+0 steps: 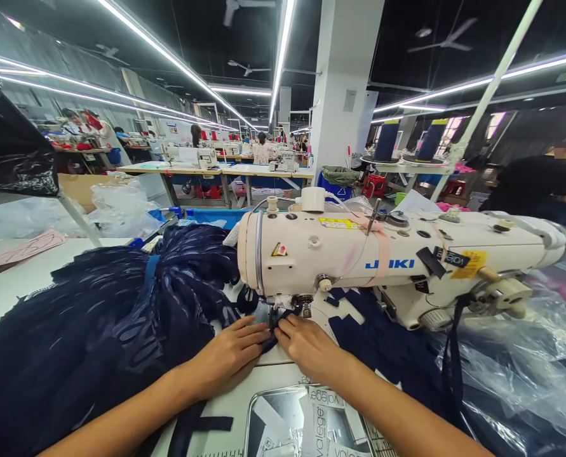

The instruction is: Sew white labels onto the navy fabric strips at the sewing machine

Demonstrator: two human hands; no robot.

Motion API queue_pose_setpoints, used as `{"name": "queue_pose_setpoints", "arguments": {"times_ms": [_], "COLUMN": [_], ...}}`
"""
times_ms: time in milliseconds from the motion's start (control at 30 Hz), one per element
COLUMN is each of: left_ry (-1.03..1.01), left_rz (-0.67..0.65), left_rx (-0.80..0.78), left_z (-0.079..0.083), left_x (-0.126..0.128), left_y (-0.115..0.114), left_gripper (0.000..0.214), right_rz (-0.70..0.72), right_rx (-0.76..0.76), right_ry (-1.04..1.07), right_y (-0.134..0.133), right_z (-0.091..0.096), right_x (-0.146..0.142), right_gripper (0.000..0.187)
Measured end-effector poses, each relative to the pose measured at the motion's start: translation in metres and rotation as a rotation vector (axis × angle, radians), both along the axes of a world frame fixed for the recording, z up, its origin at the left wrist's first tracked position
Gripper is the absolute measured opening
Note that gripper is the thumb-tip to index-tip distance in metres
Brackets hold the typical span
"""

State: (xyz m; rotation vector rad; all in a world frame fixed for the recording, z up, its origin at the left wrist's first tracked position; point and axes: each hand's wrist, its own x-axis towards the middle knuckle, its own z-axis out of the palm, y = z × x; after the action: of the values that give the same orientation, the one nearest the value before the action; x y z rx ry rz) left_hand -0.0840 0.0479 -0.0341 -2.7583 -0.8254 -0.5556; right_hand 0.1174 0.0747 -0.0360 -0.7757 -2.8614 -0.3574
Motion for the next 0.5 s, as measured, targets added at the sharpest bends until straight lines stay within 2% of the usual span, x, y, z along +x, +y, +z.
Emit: {"name": "queue_pose_setpoints", "arguments": {"times_ms": [233, 500], "left_ry": [0.0, 0.021], "left_rz": [0.19, 0.252], "left_rx": [0.0, 0.05], "left_z": [-0.02, -0.022], "left_x": [0.033, 0.041], "left_y": [0.007, 0.009], "left_gripper": [0.011, 0.01], "right_rz": [-0.025, 0.002], "right_rx": [0.061, 0.044], "right_ry": [-0.012, 0.039], "right_y": [0.018, 0.021], "right_z": [-0.009, -0.011], "right_x": [0.007, 0.009], "right_gripper": [0.041, 0.041]}}
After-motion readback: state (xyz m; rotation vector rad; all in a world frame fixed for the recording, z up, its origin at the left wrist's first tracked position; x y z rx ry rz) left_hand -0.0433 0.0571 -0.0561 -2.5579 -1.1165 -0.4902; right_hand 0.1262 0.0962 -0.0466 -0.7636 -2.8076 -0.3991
